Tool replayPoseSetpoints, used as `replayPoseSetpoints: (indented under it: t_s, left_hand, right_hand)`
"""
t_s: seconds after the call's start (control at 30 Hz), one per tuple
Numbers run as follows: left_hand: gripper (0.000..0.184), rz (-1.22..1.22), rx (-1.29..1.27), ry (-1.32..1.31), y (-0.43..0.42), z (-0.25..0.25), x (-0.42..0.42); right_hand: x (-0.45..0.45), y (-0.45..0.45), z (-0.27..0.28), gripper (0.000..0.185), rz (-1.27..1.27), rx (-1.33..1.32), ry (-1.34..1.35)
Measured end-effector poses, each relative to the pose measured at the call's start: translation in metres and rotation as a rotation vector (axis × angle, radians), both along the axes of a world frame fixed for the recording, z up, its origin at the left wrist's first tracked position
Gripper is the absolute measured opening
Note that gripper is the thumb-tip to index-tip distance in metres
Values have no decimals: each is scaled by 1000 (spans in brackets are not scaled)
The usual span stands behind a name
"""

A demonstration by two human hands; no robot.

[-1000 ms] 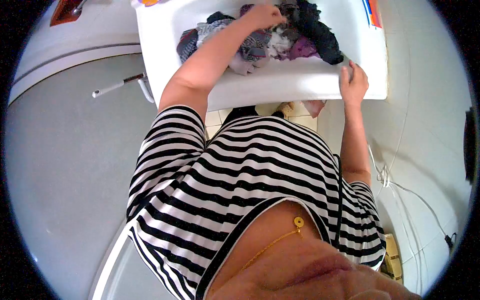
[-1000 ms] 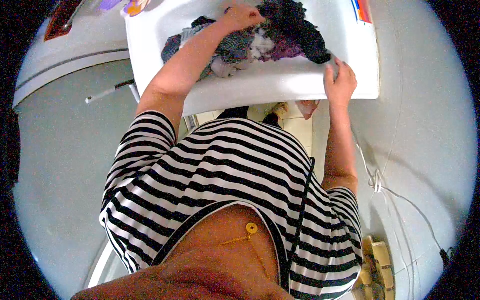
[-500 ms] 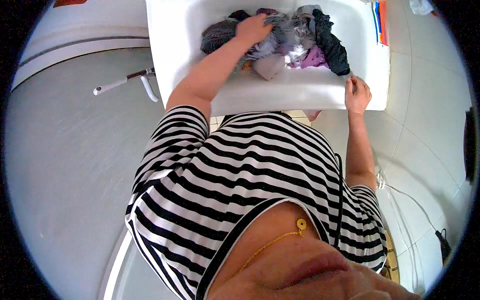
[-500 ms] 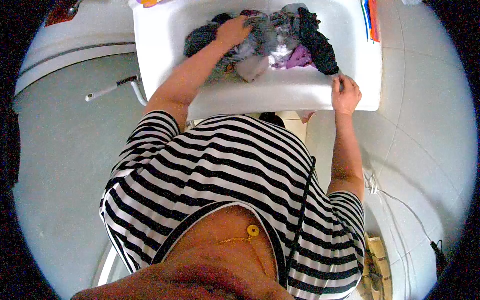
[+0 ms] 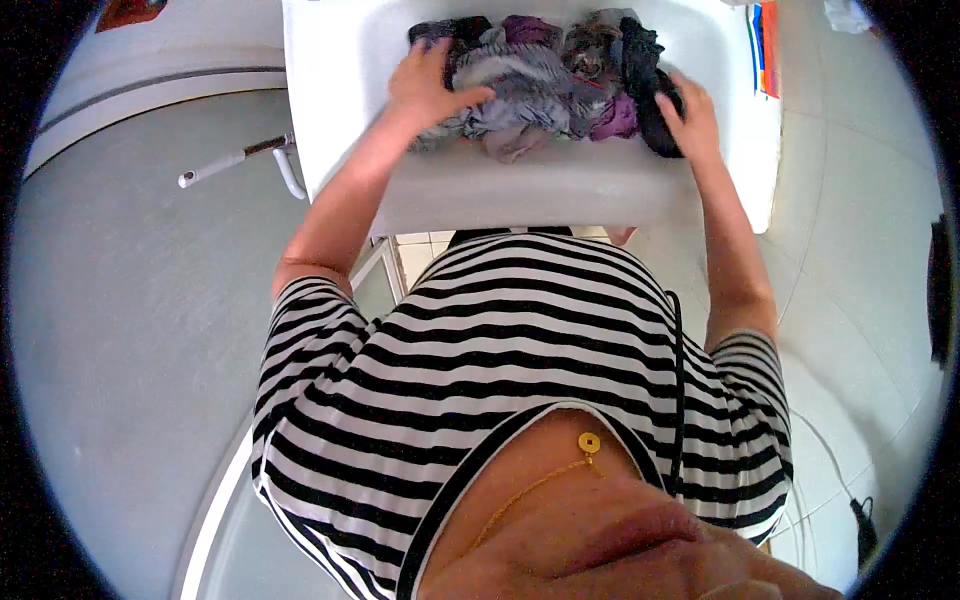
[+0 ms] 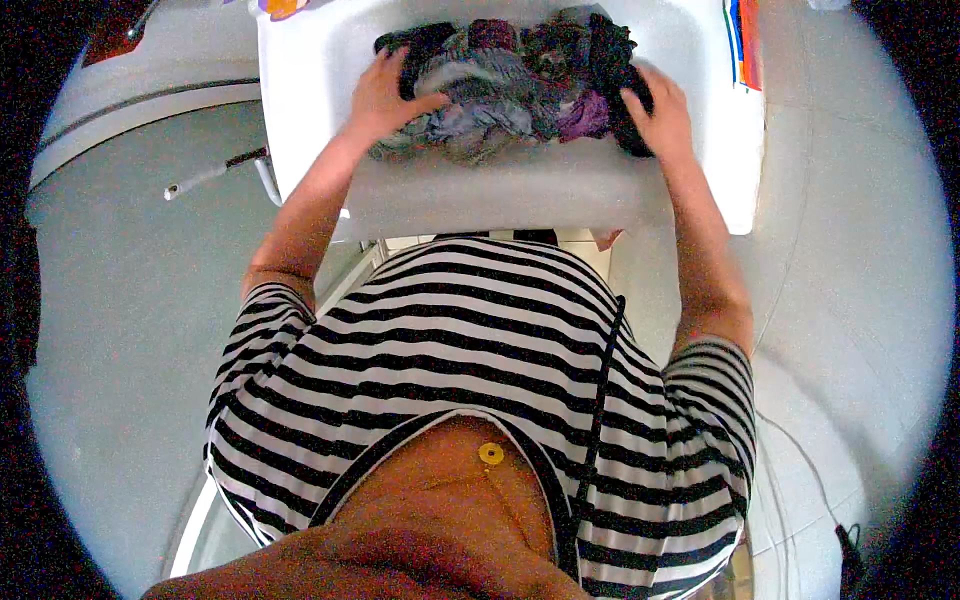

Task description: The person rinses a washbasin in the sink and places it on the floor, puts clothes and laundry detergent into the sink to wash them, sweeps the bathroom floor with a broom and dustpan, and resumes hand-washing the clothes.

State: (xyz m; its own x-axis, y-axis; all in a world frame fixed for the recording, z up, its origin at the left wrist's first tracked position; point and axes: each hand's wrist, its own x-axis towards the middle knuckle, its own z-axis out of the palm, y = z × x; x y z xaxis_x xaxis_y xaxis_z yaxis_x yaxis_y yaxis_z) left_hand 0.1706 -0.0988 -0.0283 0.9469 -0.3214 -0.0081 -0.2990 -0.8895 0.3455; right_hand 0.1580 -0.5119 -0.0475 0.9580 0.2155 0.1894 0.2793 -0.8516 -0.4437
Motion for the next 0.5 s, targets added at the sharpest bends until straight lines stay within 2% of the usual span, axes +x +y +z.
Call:
replayPoseSetpoints:
  t_s: [0.03,0.07,0.13,0.17,0.2,0.27,0.33,0.4,0.43,0.5]
  left_hand:
    - [89,239,-55,143,7,-21,8]
    - [89,241,-49,142,7,-52,19]
    - [97,377,-577,437,6,-110,33]
    - [94,449,-668,446,-17,-73,30]
    - [91,518,-607,409,-26,-78,33]
    - [87,495,-458,457,-40,-86,49]
    - [82,276,-406,373,-48,-108,68]
    - [73,69,-568,538,-58,-115,82]
    - [73,70,-573,538,-70,-101,78]
    - [64,-309,-391,-38,-93,-48,49]
  right_hand:
    - [24,2,-16,50,-60,35,44]
    - [48,7,-33,55,-121,71,85]
    - [83,29,-72,73,-253,523,474]
    - [90,53,-65,79,-265,368,508]
    - [95,75,-60,85,-278,216,547]
    - [102,99,-93,88,-192,269,640]
    - [100,110,-105,82,-87,260,600]
    - [86,106,-84,66,17,579,1043]
    - [72,103,-54,49,-138,750,1105]
    - [55,80,-39,45,-81,746,1105]
